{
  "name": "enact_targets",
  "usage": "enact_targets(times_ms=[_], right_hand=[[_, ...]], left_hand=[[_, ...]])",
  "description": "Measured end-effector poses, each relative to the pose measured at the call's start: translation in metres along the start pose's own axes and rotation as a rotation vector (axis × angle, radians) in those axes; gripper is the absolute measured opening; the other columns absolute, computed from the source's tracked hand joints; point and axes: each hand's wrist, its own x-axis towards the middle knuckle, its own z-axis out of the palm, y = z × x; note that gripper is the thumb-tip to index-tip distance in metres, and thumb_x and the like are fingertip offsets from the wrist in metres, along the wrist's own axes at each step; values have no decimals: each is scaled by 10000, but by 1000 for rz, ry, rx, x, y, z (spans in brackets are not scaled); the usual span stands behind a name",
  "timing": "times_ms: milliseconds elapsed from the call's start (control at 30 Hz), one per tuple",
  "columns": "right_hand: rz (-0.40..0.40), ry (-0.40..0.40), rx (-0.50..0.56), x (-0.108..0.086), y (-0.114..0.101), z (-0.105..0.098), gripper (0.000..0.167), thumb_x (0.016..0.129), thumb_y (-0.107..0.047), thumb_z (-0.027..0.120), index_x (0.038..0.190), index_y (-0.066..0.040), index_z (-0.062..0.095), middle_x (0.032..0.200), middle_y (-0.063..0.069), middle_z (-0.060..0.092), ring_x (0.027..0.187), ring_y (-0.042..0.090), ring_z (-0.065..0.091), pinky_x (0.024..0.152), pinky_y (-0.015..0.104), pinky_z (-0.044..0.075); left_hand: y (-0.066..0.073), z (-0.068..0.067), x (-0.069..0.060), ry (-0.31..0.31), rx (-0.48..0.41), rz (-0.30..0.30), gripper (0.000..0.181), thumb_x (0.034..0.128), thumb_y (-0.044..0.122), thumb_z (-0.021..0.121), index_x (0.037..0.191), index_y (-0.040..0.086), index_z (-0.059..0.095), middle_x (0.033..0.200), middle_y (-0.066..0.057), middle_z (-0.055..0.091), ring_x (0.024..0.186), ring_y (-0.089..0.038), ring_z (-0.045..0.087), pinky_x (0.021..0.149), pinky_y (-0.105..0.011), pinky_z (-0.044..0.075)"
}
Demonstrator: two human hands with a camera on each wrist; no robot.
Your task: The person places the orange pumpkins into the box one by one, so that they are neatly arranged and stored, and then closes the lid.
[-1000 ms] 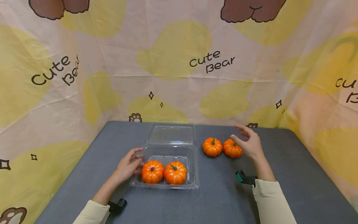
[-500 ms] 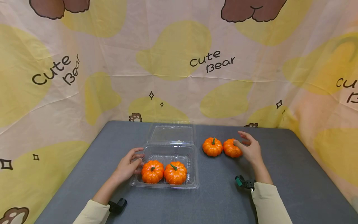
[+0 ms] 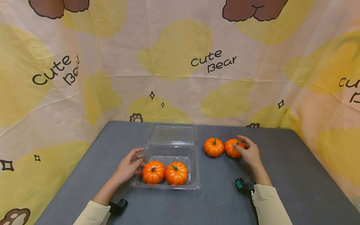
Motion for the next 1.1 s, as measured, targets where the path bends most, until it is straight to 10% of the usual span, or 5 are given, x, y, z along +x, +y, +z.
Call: enact_targets(times_ms=[1100], right_hand=[[69, -3, 8, 0, 3, 0, 528, 877, -268, 690, 1350, -85, 544, 1388, 195, 503, 1116, 322, 544, 728, 142, 435]], left_hand=[[0, -1, 0, -11, -6, -5, 449, 982, 125, 493, 1419, 130, 392, 1351, -251, 532, 1010, -277, 665, 671, -369, 597]])
